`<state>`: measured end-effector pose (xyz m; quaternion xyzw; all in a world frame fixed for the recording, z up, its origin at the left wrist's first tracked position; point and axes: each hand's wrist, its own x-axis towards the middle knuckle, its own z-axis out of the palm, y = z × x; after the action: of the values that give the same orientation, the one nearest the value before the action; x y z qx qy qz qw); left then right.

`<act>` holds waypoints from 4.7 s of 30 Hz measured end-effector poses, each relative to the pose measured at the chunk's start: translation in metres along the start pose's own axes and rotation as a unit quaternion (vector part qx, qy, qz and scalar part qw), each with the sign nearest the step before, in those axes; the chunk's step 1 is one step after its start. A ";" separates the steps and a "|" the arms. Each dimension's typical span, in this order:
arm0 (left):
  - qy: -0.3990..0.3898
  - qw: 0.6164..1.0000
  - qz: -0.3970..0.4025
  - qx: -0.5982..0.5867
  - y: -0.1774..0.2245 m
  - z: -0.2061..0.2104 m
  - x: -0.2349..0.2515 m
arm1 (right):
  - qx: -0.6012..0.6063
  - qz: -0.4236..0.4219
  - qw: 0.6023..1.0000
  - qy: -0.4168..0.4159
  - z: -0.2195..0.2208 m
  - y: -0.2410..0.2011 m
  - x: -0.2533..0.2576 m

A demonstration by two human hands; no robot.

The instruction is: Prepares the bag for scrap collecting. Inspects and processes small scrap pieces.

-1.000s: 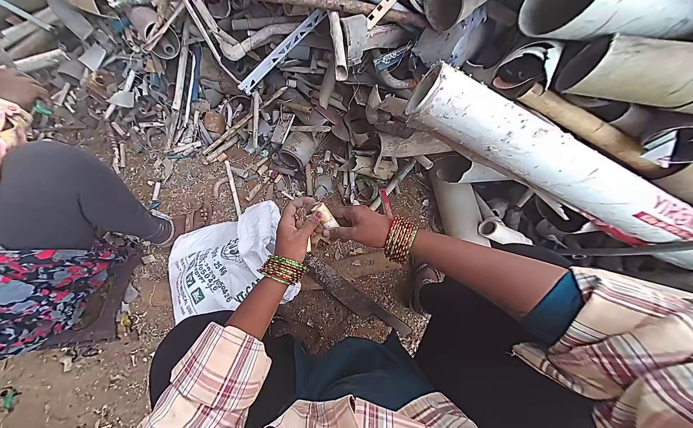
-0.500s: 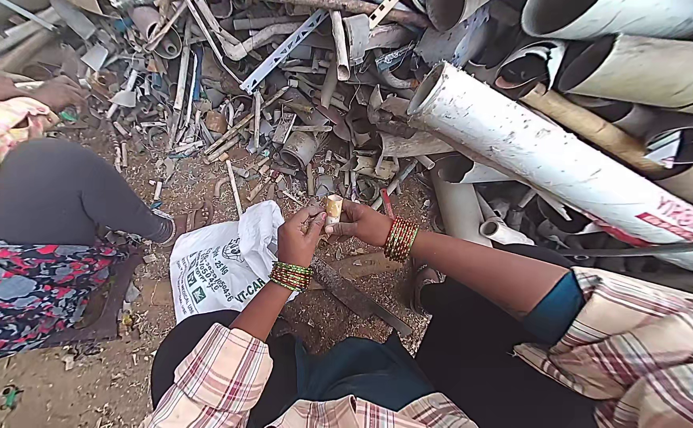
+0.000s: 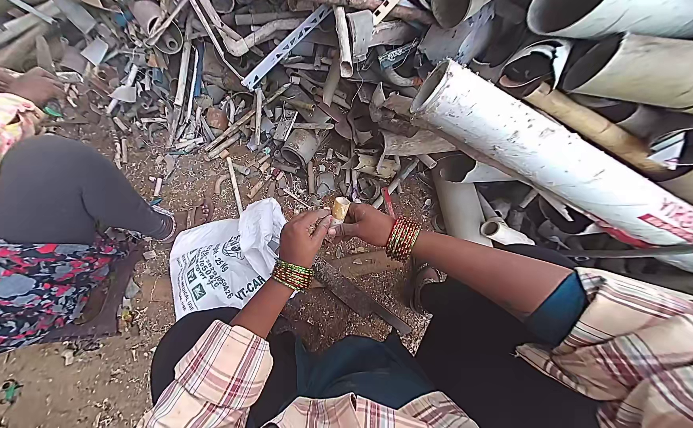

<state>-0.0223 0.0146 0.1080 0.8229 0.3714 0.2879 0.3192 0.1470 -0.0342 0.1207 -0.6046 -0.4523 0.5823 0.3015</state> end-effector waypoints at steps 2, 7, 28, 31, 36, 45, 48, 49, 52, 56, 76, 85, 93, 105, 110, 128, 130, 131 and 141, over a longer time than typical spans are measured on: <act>0.000 1.000 0.000 0.004 0.000 0.001 -0.001 | -0.014 -0.003 1.000 0.011 0.002 0.000 -0.001; -0.003 1.000 -0.023 0.012 0.004 0.002 -0.001 | -0.046 -0.004 0.999 0.026 0.005 0.001 0.001; -0.017 0.994 -0.092 -0.060 0.000 0.003 0.001 | -0.005 0.011 1.000 0.001 0.003 -0.004 -0.003; -0.032 0.991 -0.103 -0.078 0.002 -0.001 0.002 | 0.010 0.002 1.000 -0.001 0.002 -0.003 -0.003; -0.028 0.994 -0.073 -0.081 -0.001 0.000 0.000 | 0.021 0.007 1.000 -0.015 0.000 -0.005 -0.003; -0.025 0.998 -0.040 -0.041 -0.004 0.003 -0.002 | -0.063 0.003 0.998 -0.007 0.001 0.000 0.001; -0.033 0.997 -0.058 -0.040 -0.002 0.004 -0.002 | -0.086 0.014 0.996 -0.009 0.001 -0.002 0.000; -0.030 0.997 -0.060 -0.042 -0.002 0.004 -0.002 | -0.085 0.017 0.996 -0.010 0.001 -0.003 -0.001; -0.027 0.997 -0.063 -0.036 -0.001 0.004 -0.001 | -0.048 0.025 0.998 -0.016 0.003 -0.004 -0.002; -0.032 0.996 -0.072 -0.040 0.000 0.004 -0.001 | -0.013 0.024 1.000 -0.008 0.000 -0.001 0.000; -0.001 0.993 0.038 0.112 -0.001 0.005 -0.004 | -0.102 0.011 0.995 -0.001 0.000 -0.001 0.001; -0.012 0.998 -0.008 0.057 0.001 0.004 -0.002 | -0.058 0.007 0.998 -0.012 0.001 -0.006 -0.003; -0.018 0.996 -0.089 0.025 0.001 -0.002 0.007 | -0.043 -0.021 0.998 -0.047 0.002 -0.002 -0.005; -0.029 0.993 -0.111 -0.012 -0.005 -0.010 0.010 | -0.003 -0.026 0.999 -0.021 -0.001 -0.003 -0.004; -0.047 0.988 -0.146 0.008 -0.005 -0.009 0.012 | -0.027 -0.034 0.999 -0.015 -0.001 0.000 -0.002; 0.006 0.994 -0.105 -0.028 -0.003 -0.010 0.010 | -0.149 -0.041 0.988 0.002 -0.003 0.002 0.000; 0.003 0.995 -0.092 -0.033 -0.001 -0.009 0.009 | -0.165 -0.037 0.986 0.008 -0.001 0.002 -0.001; 0.004 0.996 -0.086 -0.036 -0.001 -0.009 0.009 | -0.176 -0.036 0.984 0.004 0.000 0.001 -0.001; -0.011 0.980 -0.125 -0.157 -0.002 -0.011 0.015 | -0.007 -0.049 0.998 -0.044 0.000 -0.006 -0.008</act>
<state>-0.0229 0.0314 0.1169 0.7130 0.4176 0.2912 0.4821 0.1465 -0.0392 0.1293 -0.5573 -0.4981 0.5901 0.3052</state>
